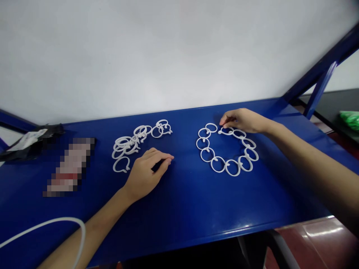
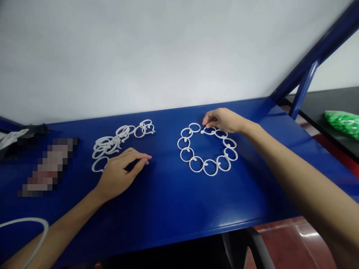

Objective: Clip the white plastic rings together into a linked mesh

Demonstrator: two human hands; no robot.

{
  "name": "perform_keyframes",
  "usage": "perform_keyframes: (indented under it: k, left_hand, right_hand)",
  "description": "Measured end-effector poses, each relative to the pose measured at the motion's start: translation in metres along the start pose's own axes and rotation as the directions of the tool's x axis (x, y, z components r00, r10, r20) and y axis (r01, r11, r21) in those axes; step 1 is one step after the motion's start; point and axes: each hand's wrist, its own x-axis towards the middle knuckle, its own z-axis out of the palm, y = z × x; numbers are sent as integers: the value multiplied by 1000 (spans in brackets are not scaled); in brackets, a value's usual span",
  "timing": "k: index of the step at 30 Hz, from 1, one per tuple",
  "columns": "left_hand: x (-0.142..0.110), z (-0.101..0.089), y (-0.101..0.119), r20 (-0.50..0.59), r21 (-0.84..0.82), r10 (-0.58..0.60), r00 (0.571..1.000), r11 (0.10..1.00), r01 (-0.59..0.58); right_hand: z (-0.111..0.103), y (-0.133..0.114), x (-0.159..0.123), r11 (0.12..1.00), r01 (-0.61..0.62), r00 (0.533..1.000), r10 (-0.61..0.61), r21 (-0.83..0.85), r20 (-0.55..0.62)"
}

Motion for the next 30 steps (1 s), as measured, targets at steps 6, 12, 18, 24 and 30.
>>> perform_keyframes:
  k: [6,12,18,24,30]
  left_hand:
    - [0,0,-2,7,-5,-6,1000,1000,6]
    - [1,1,-4,-3,8,2,1000,1000,-2]
    - [3,1,-5,-10,8,7,1000,1000,-7]
    - [2,0,-3,-10,6,-10,1000,1000,10]
    - [10,-2,-8,-64,182,64,996,982,-52]
  right_hand:
    - [-1,0,-1,1000,-3,1000,3,22,-23]
    - [0,4,-3,1000,9,999,-9,15,-34]
    - [0,7,-4,1000,29,999,-29,-5,-33]
    - [1,10,-4,999,34,998,-35,-12,-44]
    - [4,-3,-13,974,89,967,-135,-206,-217]
